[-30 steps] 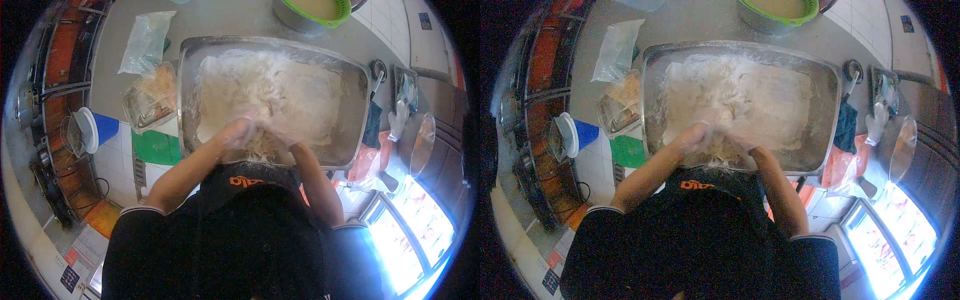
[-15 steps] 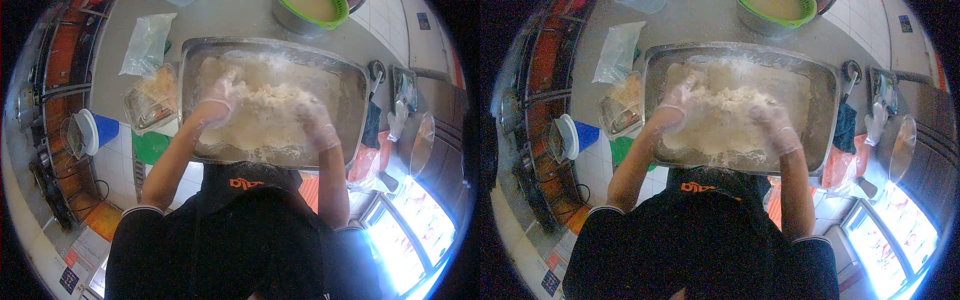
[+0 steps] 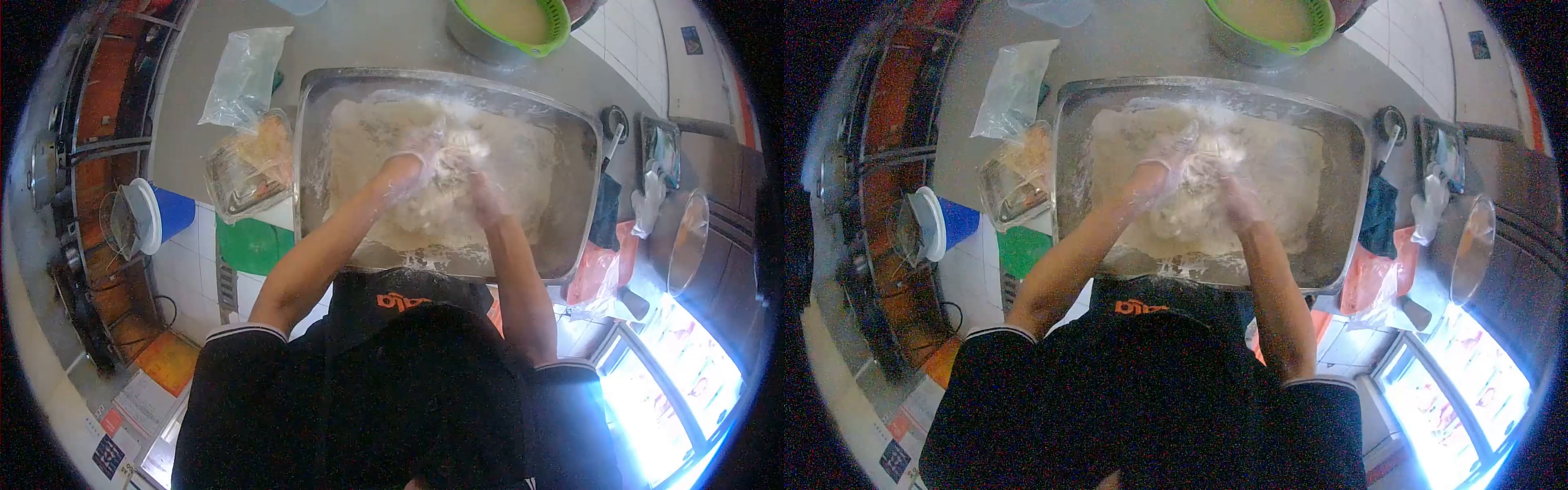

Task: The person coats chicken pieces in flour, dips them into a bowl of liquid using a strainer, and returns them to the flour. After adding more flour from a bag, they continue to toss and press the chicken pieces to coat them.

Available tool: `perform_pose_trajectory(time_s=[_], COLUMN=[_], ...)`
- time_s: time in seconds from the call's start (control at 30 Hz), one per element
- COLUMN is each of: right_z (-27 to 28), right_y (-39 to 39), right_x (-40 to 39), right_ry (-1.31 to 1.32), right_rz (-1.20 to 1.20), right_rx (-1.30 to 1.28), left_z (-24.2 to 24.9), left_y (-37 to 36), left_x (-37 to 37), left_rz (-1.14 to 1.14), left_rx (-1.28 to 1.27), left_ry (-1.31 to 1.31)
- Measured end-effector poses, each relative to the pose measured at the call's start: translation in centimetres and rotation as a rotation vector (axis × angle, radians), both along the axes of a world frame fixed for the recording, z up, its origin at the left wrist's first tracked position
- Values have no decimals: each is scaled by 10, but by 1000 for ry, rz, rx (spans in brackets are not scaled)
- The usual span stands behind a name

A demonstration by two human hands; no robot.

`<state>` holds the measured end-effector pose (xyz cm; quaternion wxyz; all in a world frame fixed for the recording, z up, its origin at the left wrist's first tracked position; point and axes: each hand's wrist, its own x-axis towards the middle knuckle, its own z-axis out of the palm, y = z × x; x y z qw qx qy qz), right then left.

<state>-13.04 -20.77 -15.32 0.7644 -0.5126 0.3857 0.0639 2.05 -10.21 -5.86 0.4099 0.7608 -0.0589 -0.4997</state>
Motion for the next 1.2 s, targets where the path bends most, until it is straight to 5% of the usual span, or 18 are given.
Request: perform_pose_trajectory(time_s=[0.07,0.17,0.27,0.37,0.47,0.6,0.77,0.87,0.93,1.1,1.17,1.2], right_z=[60,92,121,152,137,158,163,127,144,193,201,202], right_y=[-5,-13,-22,-4,-5,11,17,7,23,34,30,25], right_x=[6,-4,-6,4,-1,3,-8,-26,-19,-16,-17,-17], right_ry=[169,175,165,-71,-594,-714,-803,-1056,-930,-726,-647,-599], right_rz=[-135,52,267,-311,-643,-711,-808,-721,-798,-938,-935,-903], right_rx=[107,-94,-313,-118,392,465,451,704,489,375,274,174], left_z=[-14,-27,34,27,1,4,49,39,55,63,49,42], left_y=[7,15,22,34,40,44,45,50,53,65,69,72], left_x=[0,-5,-7,-30,-64,-82,-72,-101,-102,-107,-112,-105], left_rz=[25,131,-76,-193,-509,-447,-581,-444,-441,-691,-626,-693], left_rx=[45,16,61,-151,-331,-460,-426,-473,-412,-514,-546,-570], left_ry=[-64,-569,-640,-362,-581,17,129,258,314,-114,-245,-524])
